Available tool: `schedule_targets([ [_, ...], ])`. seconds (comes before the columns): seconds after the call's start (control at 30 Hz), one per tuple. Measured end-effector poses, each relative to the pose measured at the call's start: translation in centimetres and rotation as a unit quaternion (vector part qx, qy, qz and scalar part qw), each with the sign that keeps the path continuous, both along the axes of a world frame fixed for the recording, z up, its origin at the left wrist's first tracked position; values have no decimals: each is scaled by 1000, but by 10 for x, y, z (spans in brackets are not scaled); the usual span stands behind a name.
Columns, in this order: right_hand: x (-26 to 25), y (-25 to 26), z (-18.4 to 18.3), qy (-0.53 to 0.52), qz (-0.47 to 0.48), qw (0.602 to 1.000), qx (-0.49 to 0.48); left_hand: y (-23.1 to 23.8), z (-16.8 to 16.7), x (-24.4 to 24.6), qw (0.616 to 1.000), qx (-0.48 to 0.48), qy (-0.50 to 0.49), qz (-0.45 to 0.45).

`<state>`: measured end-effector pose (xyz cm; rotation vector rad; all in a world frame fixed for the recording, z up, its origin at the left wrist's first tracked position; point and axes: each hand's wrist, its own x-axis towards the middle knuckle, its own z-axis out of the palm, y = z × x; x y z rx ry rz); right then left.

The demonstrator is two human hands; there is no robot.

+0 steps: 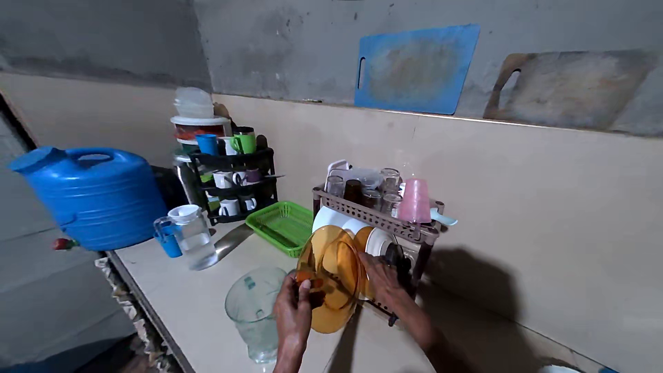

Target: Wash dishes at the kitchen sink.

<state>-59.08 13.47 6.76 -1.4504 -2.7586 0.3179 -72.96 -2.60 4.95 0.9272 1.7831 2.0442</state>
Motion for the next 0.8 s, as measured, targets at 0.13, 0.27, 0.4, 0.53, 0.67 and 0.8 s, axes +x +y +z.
schedule_targets([
  [0.13, -6, 22, 8, -28, 17, 999, 19, 15, -5, -7, 1000, 2, -17, -19],
  [0.27, 10, 42, 1, -10, 54, 997, 59, 28, -7, -10, 998, -1, -53, -40],
  [0.4, 25, 51, 1, -10, 71, 996, 47, 51, -11, -9, 997, -8, -57, -53],
  [0.53, 34, 54, -5, 16, 96, 994, 40, 79, -20, -4, 994, -29, -61, -84],
  [0.67, 38, 53, -12, 38, 101, 992, 57, 105, -22, 3, 994, -54, -35, -90],
  [0.8, 49, 47, -14, 71, 95, 993, 25, 127, -21, 10, 990, -82, -28, -110],
])
